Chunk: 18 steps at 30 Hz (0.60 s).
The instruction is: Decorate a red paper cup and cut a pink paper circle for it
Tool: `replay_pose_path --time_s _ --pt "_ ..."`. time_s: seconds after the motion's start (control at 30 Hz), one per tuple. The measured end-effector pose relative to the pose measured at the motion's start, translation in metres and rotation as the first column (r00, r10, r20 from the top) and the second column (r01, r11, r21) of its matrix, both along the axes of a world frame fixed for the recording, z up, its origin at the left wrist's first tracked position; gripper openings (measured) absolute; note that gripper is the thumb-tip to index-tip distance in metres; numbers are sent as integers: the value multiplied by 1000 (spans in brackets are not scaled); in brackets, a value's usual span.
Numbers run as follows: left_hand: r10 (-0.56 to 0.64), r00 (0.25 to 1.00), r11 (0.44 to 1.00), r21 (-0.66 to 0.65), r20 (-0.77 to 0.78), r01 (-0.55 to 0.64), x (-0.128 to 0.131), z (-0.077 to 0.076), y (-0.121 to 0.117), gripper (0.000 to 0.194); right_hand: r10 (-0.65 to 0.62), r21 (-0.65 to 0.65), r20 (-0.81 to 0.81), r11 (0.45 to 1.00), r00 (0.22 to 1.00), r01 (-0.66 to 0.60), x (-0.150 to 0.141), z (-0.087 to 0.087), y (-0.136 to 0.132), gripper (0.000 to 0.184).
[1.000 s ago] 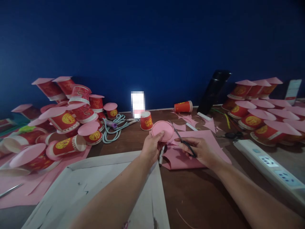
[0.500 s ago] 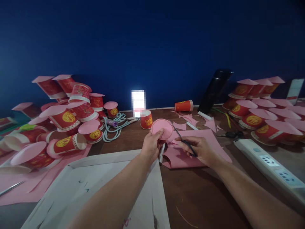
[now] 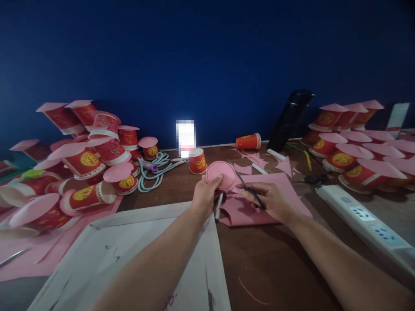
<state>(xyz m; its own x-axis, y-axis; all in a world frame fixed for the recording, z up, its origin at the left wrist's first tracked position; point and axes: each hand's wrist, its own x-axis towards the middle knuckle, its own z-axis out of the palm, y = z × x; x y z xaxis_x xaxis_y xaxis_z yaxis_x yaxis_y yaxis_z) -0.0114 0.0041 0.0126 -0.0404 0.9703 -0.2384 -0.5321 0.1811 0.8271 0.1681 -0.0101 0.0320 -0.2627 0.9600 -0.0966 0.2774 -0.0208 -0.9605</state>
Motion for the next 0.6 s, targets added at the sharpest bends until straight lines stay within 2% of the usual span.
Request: replay_pose_path --time_s 0.17,0.6 --pt "-5 1000 1000 0 9 5 0 0 0 40 11 36 -2 999 1000 -10 1 -2 1 56" --pt "-5 1000 1000 11 29 5 -1 -1 1 43 3 29 -21 1000 1000 -2 -1 -1 1 56"
